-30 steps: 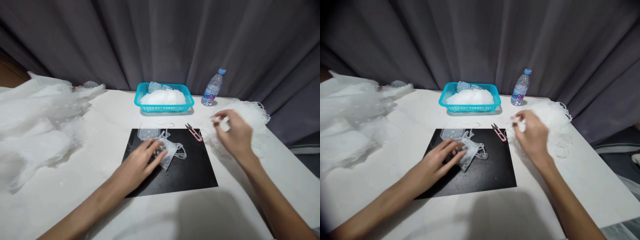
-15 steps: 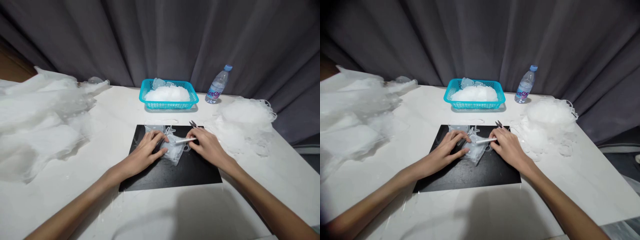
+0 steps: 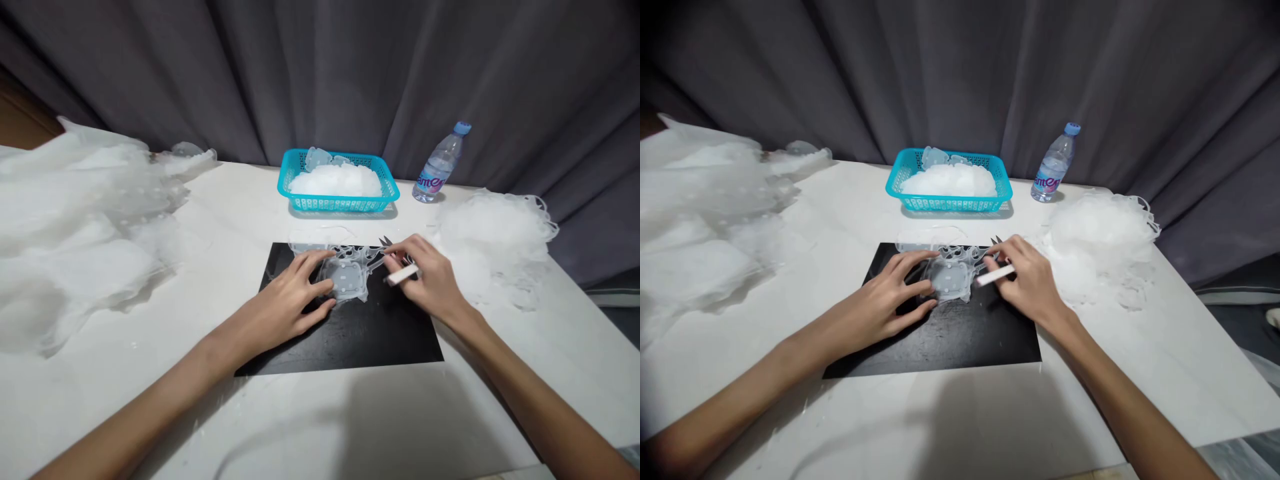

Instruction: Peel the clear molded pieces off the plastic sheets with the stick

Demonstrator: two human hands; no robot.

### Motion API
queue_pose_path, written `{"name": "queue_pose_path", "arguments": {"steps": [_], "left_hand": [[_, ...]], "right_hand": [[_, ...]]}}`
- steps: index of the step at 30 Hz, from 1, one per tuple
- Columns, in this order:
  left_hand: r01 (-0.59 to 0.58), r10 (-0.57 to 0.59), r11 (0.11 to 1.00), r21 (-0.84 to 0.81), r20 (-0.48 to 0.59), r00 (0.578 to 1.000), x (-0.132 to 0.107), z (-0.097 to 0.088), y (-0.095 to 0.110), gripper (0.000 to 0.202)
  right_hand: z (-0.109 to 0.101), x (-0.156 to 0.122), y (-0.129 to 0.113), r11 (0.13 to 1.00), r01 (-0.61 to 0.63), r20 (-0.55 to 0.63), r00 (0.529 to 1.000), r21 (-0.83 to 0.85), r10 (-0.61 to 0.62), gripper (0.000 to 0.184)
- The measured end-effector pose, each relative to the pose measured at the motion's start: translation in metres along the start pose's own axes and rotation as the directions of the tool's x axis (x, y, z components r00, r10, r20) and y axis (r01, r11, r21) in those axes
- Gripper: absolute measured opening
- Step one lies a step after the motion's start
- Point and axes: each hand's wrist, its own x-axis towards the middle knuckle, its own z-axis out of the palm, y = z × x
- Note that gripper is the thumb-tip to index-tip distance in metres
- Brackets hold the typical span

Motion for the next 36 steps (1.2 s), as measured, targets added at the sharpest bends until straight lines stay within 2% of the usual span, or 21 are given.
{"name": "queue_pose_path", "arguments": {"steps": [2, 5, 7, 12, 18, 21, 24, 29, 33, 36], "left_hand": [[-0.033, 0.033, 0.999, 0.015, 0.020, 0.999, -0.001, -0.004, 0.001, 0.023], [-0.081, 0.081, 0.997, 0.005, 0.067, 0.994, -0.001, -0.006, -0.002, 0.024], [-0.100, 0.101, 0.995, -0.015, 0.089, 0.991, -0.002, -0.006, -0.005, 0.025], [-0.087, 0.097, 0.991, -0.100, 0.101, 0.990, -0.018, -0.004, -0.011, 0.021], [-0.143, 0.149, 0.987, -0.077, 0.076, 0.986, -0.041, 0.001, -0.012, 0.039], [-0.144, 0.149, 0.987, -0.068, 0.071, 0.986, -0.044, 0.003, -0.010, 0.044], [-0.137, 0.143, 0.987, -0.088, 0.057, 0.988, -0.044, 0.004, -0.009, 0.051], [-0.091, 0.104, 0.988, -0.126, 0.105, 0.989, -0.045, 0.005, -0.009, 0.059], [0.020, 0.007, 0.982, -0.189, 0.140, 0.990, -0.045, 0.005, -0.008, 0.060], [0.070, -0.037, 0.973, -0.221, 0.149, 0.988, -0.045, 0.005, -0.008, 0.060]], "right_hand": [[0.003, -0.004, -0.016, 0.994, 0.076, 0.106, 0.991, 0.078, -0.084, 0.015], [0.009, -0.007, -0.030, 0.972, 0.206, 0.309, 0.922, 0.117, -0.233, 0.013], [0.012, -0.009, -0.031, 0.964, 0.235, 0.361, 0.895, 0.120, -0.263, 0.014], [0.011, -0.009, -0.027, 0.964, 0.171, 0.344, 0.910, 0.202, -0.233, 0.017], [0.011, -0.009, -0.041, 0.928, 0.080, 0.179, 0.972, 0.364, -0.153, 0.030], [0.012, -0.008, -0.045, 0.887, -0.006, 0.251, 0.960, 0.462, -0.124, 0.035], [0.011, -0.007, -0.047, 0.846, -0.081, 0.345, 0.930, 0.526, -0.126, 0.032], [0.011, -0.006, -0.050, 0.855, -0.090, 0.312, 0.946, 0.510, -0.087, 0.011], [0.015, -0.011, -0.053, 0.836, -0.147, 0.365, 0.928, 0.529, -0.069, 0.010], [0.018, -0.014, -0.055, 0.829, -0.218, 0.398, 0.917, 0.515, -0.006, 0.008]]}}
